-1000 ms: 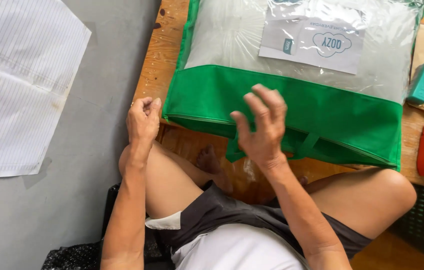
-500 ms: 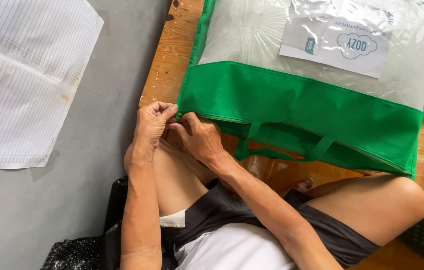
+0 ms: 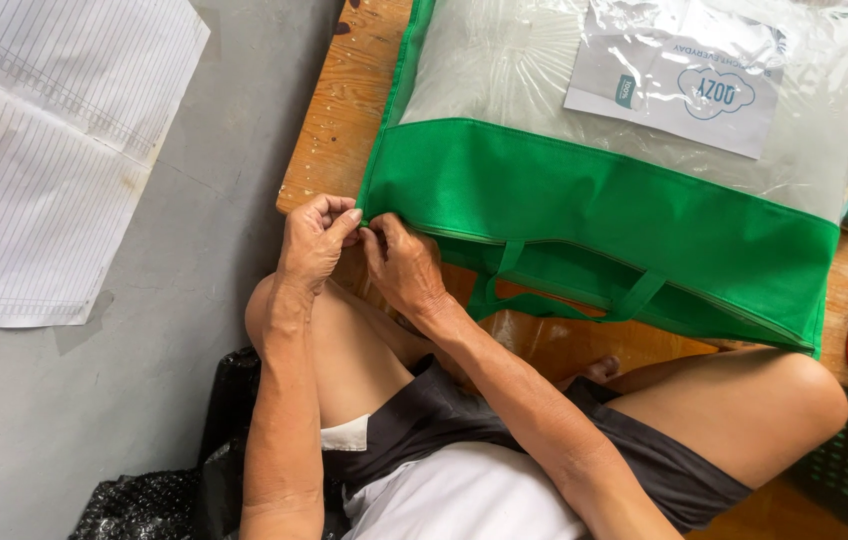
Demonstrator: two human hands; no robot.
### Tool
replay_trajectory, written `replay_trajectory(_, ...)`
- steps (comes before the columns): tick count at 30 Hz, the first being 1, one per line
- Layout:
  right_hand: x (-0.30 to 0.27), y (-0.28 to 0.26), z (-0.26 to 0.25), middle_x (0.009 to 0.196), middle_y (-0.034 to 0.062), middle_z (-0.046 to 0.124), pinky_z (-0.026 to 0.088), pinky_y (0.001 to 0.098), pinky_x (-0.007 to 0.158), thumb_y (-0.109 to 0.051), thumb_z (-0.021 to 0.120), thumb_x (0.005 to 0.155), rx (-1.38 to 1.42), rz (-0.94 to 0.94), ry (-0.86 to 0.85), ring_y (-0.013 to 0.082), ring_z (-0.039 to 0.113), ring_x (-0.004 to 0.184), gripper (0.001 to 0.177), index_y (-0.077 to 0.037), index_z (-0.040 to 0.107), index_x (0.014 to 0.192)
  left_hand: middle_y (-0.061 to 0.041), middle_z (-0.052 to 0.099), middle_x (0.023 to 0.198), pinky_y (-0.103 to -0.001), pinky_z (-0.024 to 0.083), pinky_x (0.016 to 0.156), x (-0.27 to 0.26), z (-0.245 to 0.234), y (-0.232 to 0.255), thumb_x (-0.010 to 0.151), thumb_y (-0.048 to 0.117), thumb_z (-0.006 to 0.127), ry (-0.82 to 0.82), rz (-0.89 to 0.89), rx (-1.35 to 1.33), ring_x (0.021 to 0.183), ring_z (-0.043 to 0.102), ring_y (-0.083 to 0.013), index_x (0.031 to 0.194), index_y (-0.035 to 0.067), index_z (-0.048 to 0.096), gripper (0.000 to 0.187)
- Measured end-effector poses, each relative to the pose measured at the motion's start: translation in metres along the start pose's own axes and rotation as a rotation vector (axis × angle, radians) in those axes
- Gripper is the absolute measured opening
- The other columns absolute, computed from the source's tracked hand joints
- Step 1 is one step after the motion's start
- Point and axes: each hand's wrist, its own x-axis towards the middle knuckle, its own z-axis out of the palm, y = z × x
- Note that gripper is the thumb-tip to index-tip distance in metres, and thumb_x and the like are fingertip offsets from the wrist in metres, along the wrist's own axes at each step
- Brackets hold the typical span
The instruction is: A person packages a pillow into a green reusable bag, inserts a product card, and uses a small tool to finish the packaging.
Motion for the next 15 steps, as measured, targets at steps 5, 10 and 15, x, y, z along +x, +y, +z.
replay_trajectory(5, -0.001, -0.0007, -0.0012, 0.059, 0.0063, 0.064, 0.056, 0.0416, 0.05, -0.034, 0.063, 0.096, -0.197, -0.102, 0.004, 0.0285, 0.071, 0.056, 0.012, -0.022, 0.062, 0.096, -0.008, 0.073, 0.083, -0.024, 0.063, 0.069, -0.0031, 0.0027, 0.0033, 0.097, 0.015, 0.074, -0.015, 0.028, 0.031, 0.075, 0.072, -0.0095, 0.11, 0.003, 0.072, 0.017)
replay_trajectory(10, -0.0025, -0.0016, -0.0013, 0.058, 0.0055, 0.06, 0.056, 0.0398, 0.049, -0.029, 0.058, 0.097, -0.24, -0.12, 0.015, 0.0277, 0.07, 0.055, 0.009, -0.02, 0.059, 0.094, -0.007, 0.072, 0.082, -0.023, 0.062, 0.069, -0.0049, 0.0019, 0.0032, 0.098, 0.013, 0.074, -0.009, 0.06, 0.058, 0.074, 0.07, -0.0076, 0.109, 0.003, 0.072, 0.015)
replay_trajectory(15, -0.0042, 0.0003, -0.0038, 0.063, 0.0055, 0.062, 0.058, 0.0433, 0.052, -0.04, 0.063, 0.094, -0.232, -0.129, -0.019, 0.0292, 0.071, 0.058, 0.021, -0.019, 0.061, 0.096, -0.011, 0.073, 0.081, -0.026, 0.063, 0.067, -0.0074, 0.0033, 0.0081, 0.098, 0.012, 0.075, 0.001, 0.07, 0.044, 0.073, 0.072, -0.0099, 0.108, 0.001, 0.072, 0.015)
